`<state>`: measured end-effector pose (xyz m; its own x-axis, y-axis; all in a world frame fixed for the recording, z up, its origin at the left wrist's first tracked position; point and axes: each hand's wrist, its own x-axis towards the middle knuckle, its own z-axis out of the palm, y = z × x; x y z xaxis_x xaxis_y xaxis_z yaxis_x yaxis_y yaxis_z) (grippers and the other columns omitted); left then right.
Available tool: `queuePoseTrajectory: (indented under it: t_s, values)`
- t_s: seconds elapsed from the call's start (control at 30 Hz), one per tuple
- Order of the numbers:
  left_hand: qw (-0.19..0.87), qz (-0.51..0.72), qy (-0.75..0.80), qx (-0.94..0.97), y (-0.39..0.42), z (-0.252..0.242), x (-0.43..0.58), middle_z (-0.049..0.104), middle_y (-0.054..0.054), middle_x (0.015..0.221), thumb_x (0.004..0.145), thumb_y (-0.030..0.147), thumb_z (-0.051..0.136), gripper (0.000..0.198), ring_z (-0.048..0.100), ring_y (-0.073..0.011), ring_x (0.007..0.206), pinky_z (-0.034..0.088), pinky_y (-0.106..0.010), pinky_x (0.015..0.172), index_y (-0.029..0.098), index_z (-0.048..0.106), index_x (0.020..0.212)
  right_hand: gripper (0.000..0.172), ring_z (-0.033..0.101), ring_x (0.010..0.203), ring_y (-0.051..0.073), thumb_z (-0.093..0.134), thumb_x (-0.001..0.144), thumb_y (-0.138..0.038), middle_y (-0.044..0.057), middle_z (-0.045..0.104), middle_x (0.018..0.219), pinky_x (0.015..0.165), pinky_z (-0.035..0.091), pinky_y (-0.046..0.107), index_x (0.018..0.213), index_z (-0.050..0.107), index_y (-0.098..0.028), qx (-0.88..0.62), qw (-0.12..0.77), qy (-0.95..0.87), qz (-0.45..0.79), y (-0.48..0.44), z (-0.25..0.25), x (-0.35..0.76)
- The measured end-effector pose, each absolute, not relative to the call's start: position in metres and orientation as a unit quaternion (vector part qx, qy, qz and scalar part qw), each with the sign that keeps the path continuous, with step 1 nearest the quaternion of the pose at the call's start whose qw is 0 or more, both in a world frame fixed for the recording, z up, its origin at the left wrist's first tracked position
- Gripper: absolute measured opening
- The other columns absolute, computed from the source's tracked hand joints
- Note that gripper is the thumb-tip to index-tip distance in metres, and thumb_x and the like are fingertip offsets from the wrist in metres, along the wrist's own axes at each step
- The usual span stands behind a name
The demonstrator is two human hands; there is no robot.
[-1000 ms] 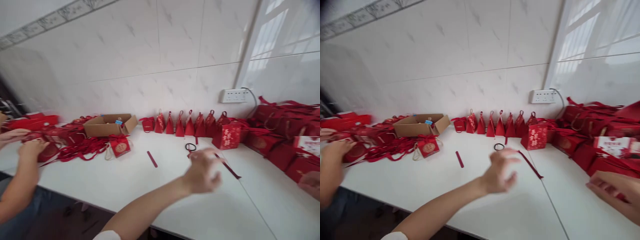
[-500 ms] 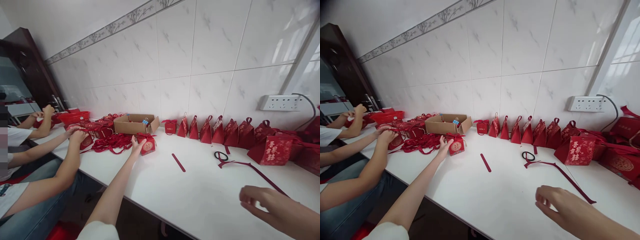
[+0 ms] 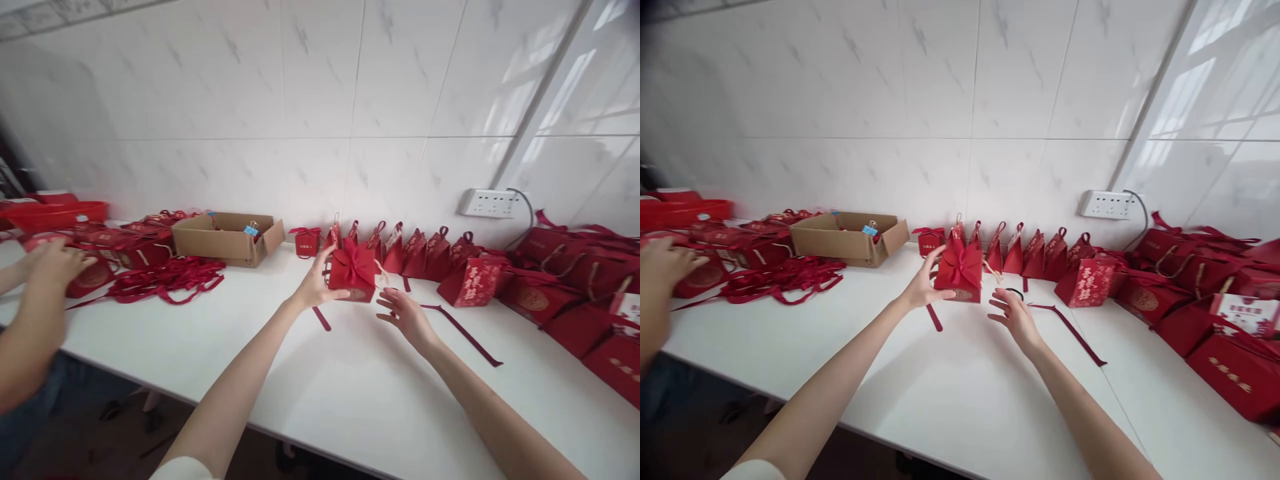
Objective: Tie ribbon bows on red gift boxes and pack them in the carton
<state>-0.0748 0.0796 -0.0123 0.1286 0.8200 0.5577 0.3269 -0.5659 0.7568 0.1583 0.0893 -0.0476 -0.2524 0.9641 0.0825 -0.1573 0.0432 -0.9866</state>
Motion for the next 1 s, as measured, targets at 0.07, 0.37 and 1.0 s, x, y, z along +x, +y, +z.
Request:
queuePoseTrajectory:
  t_s: [0.07, 0.37, 1.0]
  values:
    - [0.263, 0.474, 0.359, 0.760, 0.085, -0.020, -0.052, 0.036, -0.013, 0.143, 0.056, 0.033, 0.081, 0.101, 0.035, -0.0301, 0.131, 0.038, -0.043, 0.103, 0.024, 0.025, 0.141, 0.045, 0.059, 0.091, 0.025, 0.050, 0.072, -0.066, 0.006, 0.060, 0.098, 0.071, 0.053, 0.038, 0.093, 0.058, -0.026, -0.377, 0.507, -0.493, 0.598, 0.100, -0.057, 0.164]
    - [0.307, 0.445, 0.395, 0.743, 0.081, -0.057, -0.034, 0.036, -0.009, 0.145, 0.074, 0.033, 0.066, 0.073, 0.036, -0.0274, 0.132, 0.036, -0.040, 0.107, 0.025, 0.034, 0.139, 0.046, 0.044, 0.056, 0.014, 0.050, 0.072, -0.070, -0.001, 0.048, 0.066, 0.056, 0.048, 0.029, 0.072, 0.053, -0.024, -0.342, 0.512, -0.439, 0.654, 0.097, -0.064, 0.181]
    - [0.451, 0.557, 0.364, 0.595, 0.080, -0.057, -0.034, 0.036, -0.005, 0.143, 0.070, 0.027, 0.053, 0.034, 0.036, -0.0297, 0.131, 0.049, -0.039, 0.089, 0.024, 0.048, 0.104, 0.034, 0.046, 0.119, 0.023, 0.058, 0.081, -0.050, 0.003, 0.050, 0.125, 0.096, 0.040, 0.039, 0.102, 0.047, -0.026, -0.349, 0.430, -0.597, 0.579, 0.080, -0.067, 0.175]
